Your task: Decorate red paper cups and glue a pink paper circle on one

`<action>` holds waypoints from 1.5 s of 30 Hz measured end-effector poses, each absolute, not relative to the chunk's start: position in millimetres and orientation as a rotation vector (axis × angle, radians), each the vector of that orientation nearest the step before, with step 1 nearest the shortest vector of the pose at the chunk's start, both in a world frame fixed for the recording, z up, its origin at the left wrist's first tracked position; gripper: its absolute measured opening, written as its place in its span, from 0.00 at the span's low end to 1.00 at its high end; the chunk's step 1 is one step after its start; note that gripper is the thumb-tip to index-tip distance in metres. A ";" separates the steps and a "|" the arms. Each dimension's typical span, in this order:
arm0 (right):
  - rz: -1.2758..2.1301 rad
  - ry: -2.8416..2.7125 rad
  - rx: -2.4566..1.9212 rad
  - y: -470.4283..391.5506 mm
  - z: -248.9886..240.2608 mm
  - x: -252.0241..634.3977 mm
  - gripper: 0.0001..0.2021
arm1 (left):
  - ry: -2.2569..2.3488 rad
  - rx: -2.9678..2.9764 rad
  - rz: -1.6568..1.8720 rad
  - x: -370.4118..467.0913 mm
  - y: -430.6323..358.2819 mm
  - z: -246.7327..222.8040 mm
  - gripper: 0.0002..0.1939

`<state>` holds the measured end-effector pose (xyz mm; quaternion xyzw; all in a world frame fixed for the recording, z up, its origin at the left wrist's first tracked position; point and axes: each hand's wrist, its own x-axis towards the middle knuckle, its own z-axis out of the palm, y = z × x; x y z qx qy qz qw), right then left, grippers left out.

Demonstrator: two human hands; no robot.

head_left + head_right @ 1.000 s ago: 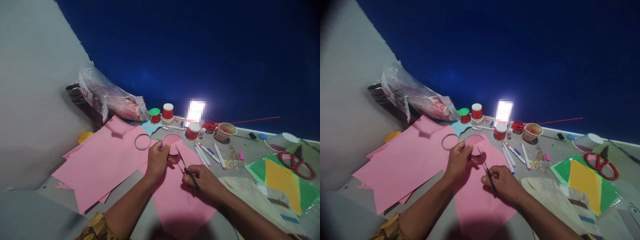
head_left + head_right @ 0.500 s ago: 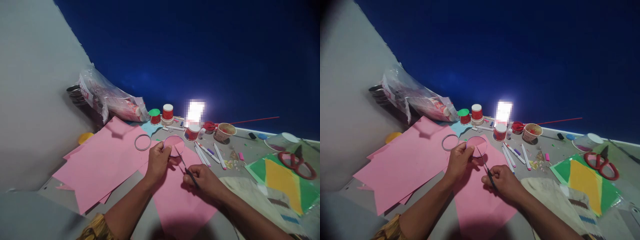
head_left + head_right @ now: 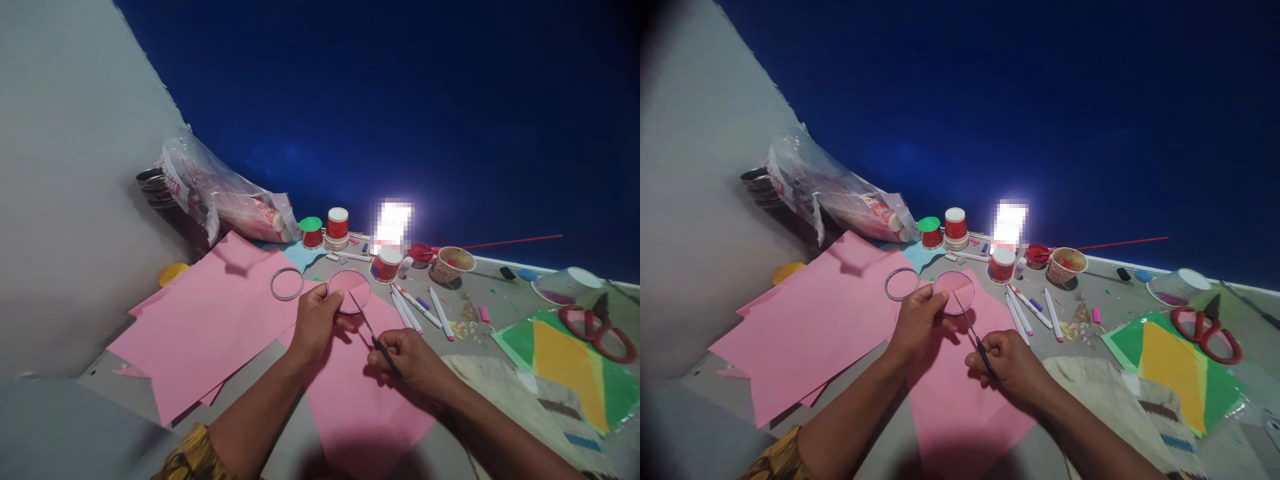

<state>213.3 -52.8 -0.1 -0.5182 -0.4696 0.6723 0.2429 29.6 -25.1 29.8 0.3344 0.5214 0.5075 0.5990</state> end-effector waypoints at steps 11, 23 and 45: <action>1.860 -1.243 -1.386 -54.0 -4.4 214.6 0.23 | 1.167 0.703 1.139 27.1 -24.2 38.2 0.13; 1.862 -1.293 -1.400 -53.9 -0.1 215.2 0.20 | 1.004 0.577 1.139 22.4 -20.2 35.4 0.17; 1.898 -1.322 -1.351 -53.5 4.0 215.8 0.16 | 0.900 0.460 1.148 22.4 -21.4 35.2 0.14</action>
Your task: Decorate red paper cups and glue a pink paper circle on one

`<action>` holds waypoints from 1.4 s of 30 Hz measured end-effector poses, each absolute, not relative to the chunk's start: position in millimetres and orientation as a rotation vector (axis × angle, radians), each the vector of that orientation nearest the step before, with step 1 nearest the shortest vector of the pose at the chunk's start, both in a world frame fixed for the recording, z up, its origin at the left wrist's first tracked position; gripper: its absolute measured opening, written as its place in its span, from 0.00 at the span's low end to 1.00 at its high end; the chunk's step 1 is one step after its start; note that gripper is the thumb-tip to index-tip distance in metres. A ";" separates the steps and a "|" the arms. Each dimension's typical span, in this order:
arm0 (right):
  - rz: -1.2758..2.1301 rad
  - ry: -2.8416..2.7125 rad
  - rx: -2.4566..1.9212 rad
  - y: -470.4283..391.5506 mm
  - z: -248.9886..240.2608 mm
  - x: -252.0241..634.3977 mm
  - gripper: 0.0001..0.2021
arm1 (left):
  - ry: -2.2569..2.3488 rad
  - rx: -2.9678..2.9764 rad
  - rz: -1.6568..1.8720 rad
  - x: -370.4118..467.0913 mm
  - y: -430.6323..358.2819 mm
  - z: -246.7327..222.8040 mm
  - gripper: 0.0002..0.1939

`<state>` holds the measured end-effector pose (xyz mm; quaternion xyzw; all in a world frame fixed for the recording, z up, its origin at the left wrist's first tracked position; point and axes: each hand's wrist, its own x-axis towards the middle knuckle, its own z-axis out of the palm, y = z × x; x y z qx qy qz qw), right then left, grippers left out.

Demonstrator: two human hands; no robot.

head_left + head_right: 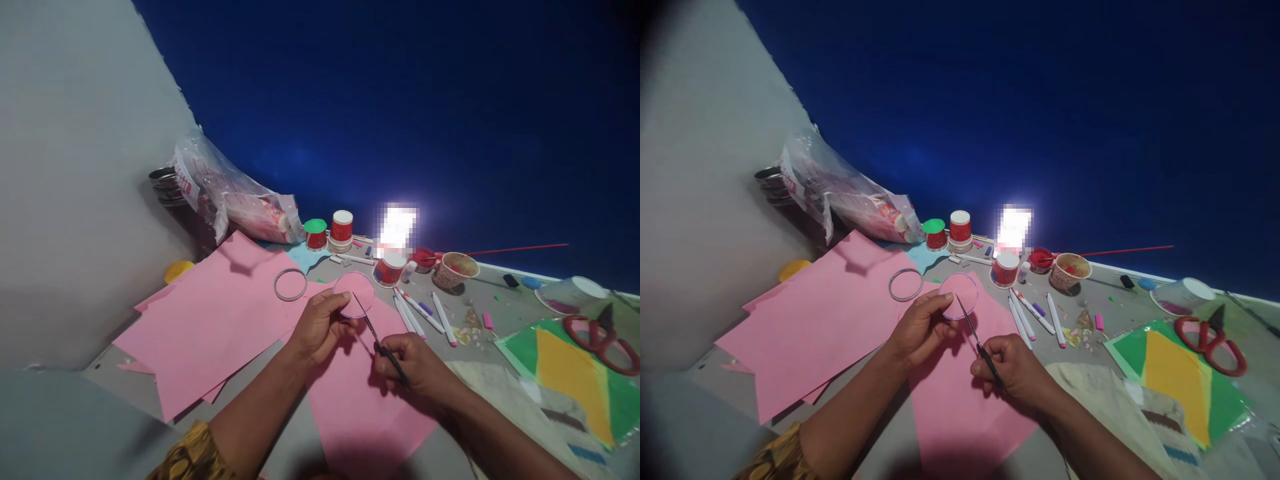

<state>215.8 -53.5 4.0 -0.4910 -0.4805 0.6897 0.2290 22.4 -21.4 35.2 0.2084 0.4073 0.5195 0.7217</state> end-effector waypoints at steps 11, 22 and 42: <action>1.889 -1.354 -1.362 -52.3 10.7 215.5 0.15 | 0.891 0.449 1.141 21.6 -22.0 37.1 0.15; 1.898 -1.357 -1.331 -53.2 12.3 215.5 0.14 | 0.849 0.449 1.129 21.1 -23.3 37.9 0.15; 1.977 -1.374 -1.220 -51.5 4.3 219.7 0.08 | 0.876 0.543 1.143 21.1 -30.0 47.5 0.22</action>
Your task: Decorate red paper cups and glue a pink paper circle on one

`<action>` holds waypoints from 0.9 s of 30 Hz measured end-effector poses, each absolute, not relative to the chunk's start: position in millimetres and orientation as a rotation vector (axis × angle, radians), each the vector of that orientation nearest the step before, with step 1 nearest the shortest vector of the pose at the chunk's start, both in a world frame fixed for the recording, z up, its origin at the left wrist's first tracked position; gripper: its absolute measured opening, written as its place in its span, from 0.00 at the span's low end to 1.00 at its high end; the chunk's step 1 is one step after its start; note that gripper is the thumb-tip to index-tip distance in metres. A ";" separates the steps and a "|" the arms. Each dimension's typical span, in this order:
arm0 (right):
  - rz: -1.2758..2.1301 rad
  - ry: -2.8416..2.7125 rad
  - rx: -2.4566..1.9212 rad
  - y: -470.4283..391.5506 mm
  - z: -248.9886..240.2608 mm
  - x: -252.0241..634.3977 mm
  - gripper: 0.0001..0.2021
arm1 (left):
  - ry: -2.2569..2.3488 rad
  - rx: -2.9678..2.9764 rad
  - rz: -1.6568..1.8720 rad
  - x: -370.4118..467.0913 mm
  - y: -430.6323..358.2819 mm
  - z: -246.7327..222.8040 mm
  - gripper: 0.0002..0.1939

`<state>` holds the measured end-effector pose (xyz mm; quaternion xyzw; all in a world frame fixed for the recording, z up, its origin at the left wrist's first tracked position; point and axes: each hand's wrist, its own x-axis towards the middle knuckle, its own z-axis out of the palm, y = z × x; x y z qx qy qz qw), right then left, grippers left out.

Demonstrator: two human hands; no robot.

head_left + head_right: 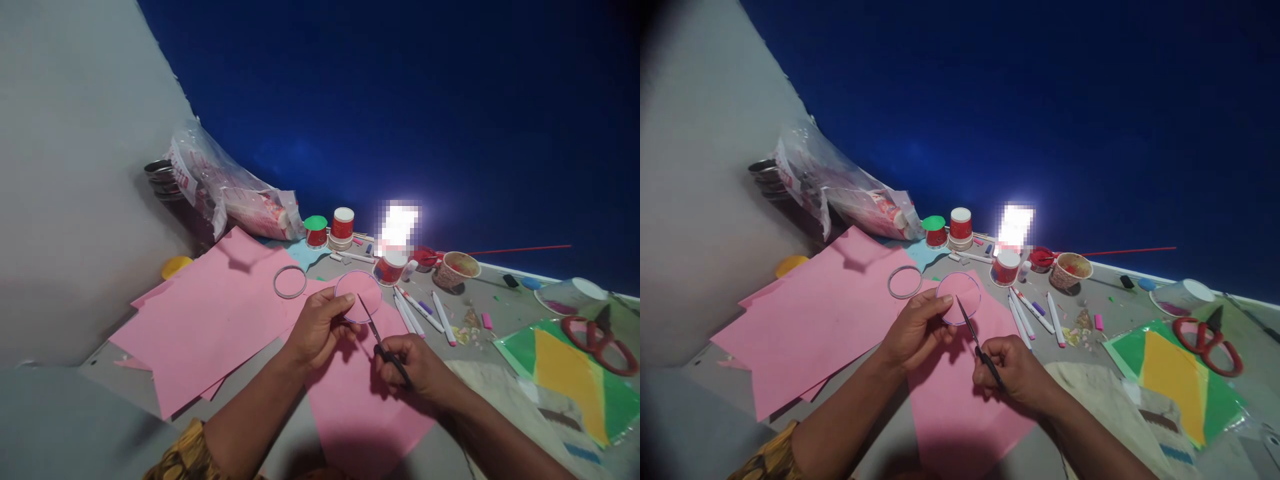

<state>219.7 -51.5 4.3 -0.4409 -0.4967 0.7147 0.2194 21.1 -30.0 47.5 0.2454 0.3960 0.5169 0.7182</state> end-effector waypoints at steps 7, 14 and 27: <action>1.981 -1.369 -1.201 -50.6 6.3 220.5 0.18 | 0.865 0.542 1.125 20.7 -31.7 50.5 0.22; 1.975 -1.342 -1.208 -51.0 6.2 220.4 0.23 | 0.893 0.551 1.108 20.4 -30.1 51.6 0.24; 1.985 -1.352 -1.141 -53.7 -1.9 224.6 0.27 | 0.879 0.574 1.104 19.6 -33.3 55.0 0.23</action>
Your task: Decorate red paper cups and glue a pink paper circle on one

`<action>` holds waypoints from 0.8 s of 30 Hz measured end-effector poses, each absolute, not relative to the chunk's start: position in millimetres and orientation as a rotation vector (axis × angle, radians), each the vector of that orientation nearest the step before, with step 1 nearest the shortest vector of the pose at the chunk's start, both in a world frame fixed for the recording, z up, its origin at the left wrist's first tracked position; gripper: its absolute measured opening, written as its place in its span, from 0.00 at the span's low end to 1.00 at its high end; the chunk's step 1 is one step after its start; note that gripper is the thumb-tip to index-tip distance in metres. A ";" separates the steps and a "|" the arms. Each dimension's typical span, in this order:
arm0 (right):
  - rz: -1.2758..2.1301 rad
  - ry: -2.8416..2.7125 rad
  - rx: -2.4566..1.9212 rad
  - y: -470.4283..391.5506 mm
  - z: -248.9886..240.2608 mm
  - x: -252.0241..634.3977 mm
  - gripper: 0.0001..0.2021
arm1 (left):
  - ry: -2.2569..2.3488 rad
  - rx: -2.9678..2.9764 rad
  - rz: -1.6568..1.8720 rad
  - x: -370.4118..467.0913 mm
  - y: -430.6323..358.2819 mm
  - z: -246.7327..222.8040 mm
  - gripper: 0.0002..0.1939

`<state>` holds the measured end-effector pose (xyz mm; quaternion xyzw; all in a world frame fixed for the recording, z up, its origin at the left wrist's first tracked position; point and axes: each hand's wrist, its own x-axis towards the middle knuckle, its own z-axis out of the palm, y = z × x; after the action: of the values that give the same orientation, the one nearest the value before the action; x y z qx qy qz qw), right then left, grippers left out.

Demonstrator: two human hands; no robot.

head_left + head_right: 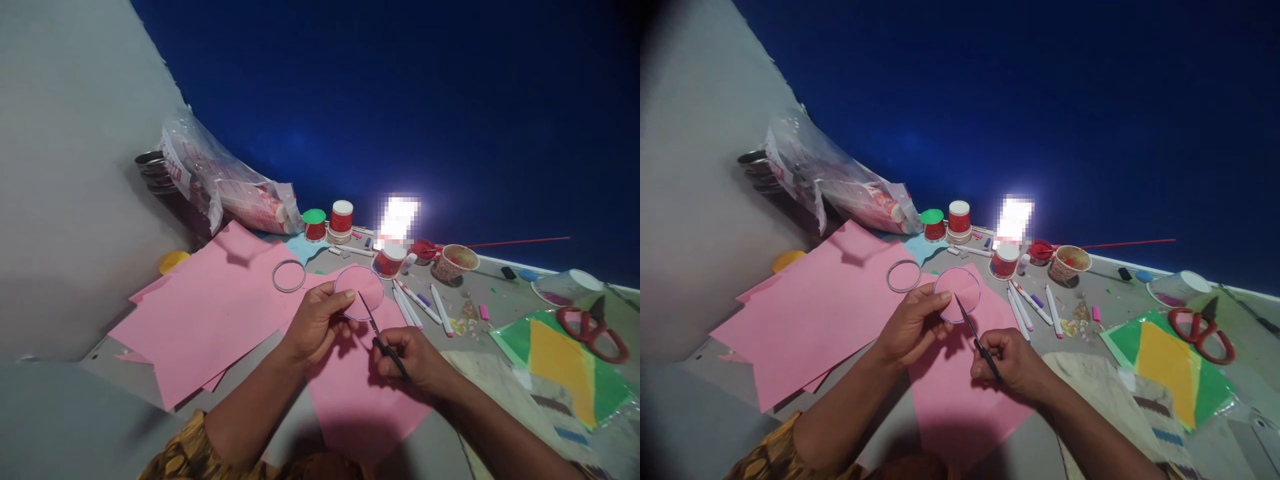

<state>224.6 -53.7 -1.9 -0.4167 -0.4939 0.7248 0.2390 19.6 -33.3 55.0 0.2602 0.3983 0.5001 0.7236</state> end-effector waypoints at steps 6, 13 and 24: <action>1.976 -1.346 -1.174 -52.6 2.7 222.0 0.28 | 0.877 0.597 1.101 19.1 -33.4 55.7 0.22; 1.985 -1.298 -1.182 -54.2 3.5 220.4 0.26 | 0.876 0.592 1.101 18.7 -34.1 55.6 0.20; 1.978 -1.322 -1.194 -53.7 5.6 221.1 0.23 | 0.865 0.564 1.098 19.4 -34.5 57.6 0.20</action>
<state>221.1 -53.7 5.6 -0.4355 -0.4826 0.7219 0.2374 19.4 -34.5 57.6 0.2560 0.3929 0.4984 0.7292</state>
